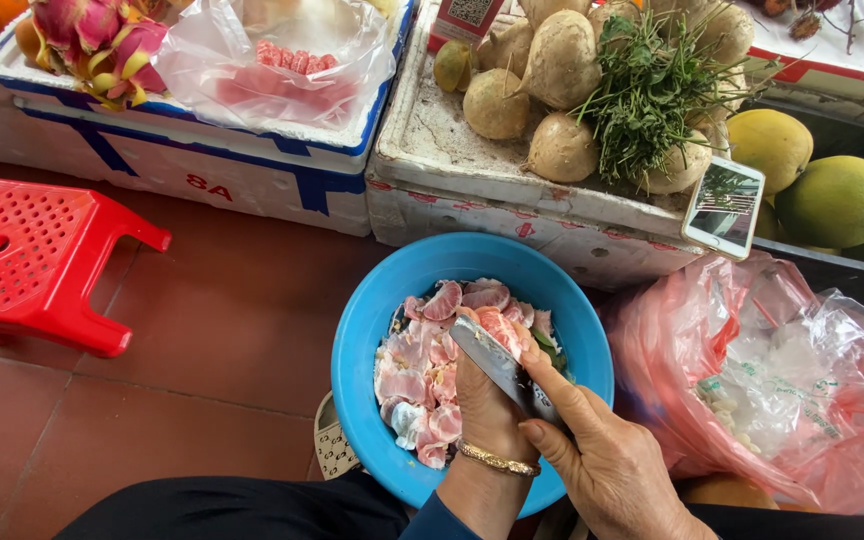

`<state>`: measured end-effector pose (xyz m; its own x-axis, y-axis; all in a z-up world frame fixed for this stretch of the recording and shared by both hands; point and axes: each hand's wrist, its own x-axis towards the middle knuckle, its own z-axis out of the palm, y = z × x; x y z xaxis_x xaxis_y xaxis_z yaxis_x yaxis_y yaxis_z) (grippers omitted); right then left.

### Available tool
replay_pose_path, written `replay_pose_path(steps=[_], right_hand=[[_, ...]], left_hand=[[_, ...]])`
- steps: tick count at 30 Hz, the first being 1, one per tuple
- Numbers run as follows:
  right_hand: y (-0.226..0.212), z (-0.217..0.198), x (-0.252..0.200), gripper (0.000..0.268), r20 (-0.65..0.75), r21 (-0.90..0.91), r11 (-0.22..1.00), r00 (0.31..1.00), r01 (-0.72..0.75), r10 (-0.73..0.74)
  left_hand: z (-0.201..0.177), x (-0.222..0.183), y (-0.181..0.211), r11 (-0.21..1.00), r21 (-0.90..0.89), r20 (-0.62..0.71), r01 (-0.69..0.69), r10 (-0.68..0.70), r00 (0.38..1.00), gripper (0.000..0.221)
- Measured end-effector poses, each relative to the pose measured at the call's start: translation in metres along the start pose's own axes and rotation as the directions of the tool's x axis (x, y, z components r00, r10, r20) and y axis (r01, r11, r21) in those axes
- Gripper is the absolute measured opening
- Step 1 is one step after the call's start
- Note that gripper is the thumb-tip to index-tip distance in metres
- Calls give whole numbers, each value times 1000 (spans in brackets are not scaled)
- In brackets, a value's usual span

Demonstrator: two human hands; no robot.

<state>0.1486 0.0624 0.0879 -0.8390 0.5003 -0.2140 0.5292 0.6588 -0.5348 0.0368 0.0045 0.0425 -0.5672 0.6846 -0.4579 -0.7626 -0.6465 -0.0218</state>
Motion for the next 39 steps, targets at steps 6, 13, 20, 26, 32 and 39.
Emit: replay_pose_path(steps=[6,13,20,26,32,39], right_hand=[[-3,-19,6,59,23,410,896,981,168,-194],[28,-57,9,49,-123,779,621,992,87,14],[49,-30,-10,70,241,604,797,957,-20,-159],[34,-8,-12,73,188,290,955,982,-60,5],[28,0,-11,77,217,337,941,974,-10,-67],[2,-2,-10,84,211,235,961,973,-144,94]], left_hand=[[8,-1,0,992,32,105,-122,118,987,44],[14,-1,6,995,104,15,-8,7,1000,46],[6,7,7,993,71,107,-96,89,990,40],[17,0,11,985,74,25,-155,153,988,41],[24,-5,14,960,90,96,-264,256,962,43],[19,-4,13,962,7,241,-273,263,934,37]])
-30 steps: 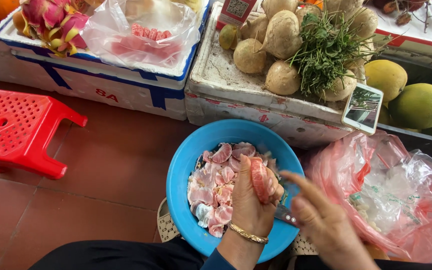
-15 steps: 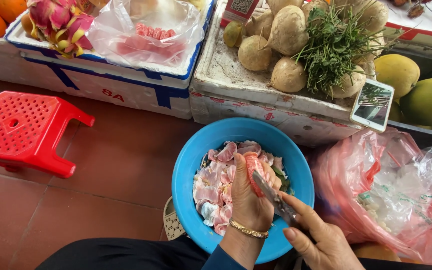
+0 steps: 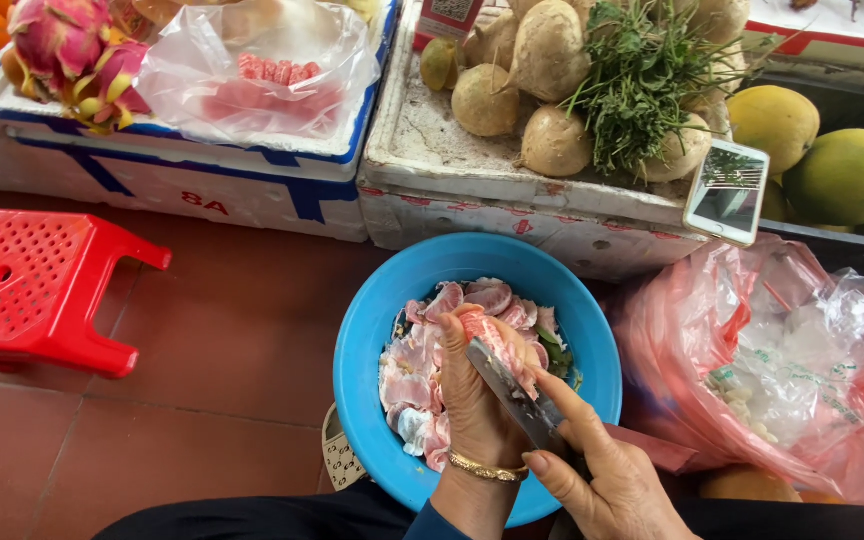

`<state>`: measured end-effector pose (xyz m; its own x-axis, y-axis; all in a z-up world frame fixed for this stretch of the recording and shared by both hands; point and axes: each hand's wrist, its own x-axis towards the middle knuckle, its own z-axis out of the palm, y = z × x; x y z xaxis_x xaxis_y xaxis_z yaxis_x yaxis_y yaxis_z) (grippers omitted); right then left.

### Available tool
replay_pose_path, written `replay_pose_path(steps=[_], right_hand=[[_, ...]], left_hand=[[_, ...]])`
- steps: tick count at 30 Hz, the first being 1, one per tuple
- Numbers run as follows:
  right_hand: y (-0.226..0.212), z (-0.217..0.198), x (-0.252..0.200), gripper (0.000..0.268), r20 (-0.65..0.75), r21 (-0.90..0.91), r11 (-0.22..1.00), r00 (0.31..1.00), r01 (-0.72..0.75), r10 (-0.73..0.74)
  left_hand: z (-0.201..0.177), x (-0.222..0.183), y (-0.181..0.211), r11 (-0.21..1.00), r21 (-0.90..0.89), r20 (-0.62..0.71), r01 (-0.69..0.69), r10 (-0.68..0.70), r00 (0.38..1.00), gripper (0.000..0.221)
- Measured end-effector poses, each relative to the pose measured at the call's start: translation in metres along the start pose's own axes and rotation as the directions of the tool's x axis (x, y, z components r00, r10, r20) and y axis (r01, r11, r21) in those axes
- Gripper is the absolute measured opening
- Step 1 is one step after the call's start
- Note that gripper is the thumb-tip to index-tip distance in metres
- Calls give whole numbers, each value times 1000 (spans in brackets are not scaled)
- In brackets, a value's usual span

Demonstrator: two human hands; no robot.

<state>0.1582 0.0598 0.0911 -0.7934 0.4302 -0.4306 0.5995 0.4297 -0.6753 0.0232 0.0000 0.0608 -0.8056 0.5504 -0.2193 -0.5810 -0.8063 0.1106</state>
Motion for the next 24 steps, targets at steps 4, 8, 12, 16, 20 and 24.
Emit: replay_pose_path(steps=[4,8,12,16,20,24], right_hand=[[-7,-3,5,84,-13,-11,999,999,34,-35],[-27,-10,6,75,-91,86,924,926,373,-365],[-24,-9,6,74,-126,81,922,922,378,-367],[-23,-9,6,74,-148,105,944,944,313,-296],[-16,-13,7,63,-222,134,923,919,361,-327],[4,-27,9,59,-280,173,972,954,161,-108]], left_hand=[[6,-5,-2,993,113,-26,-41,44,999,42],[2,-11,-6,992,122,-168,30,-9,986,38],[5,-16,-6,984,173,-244,37,6,970,37],[-7,-12,-14,989,144,-226,39,-5,974,39],[0,-11,-14,987,115,-199,112,-87,976,31],[19,-15,-10,900,434,-92,29,12,996,42]])
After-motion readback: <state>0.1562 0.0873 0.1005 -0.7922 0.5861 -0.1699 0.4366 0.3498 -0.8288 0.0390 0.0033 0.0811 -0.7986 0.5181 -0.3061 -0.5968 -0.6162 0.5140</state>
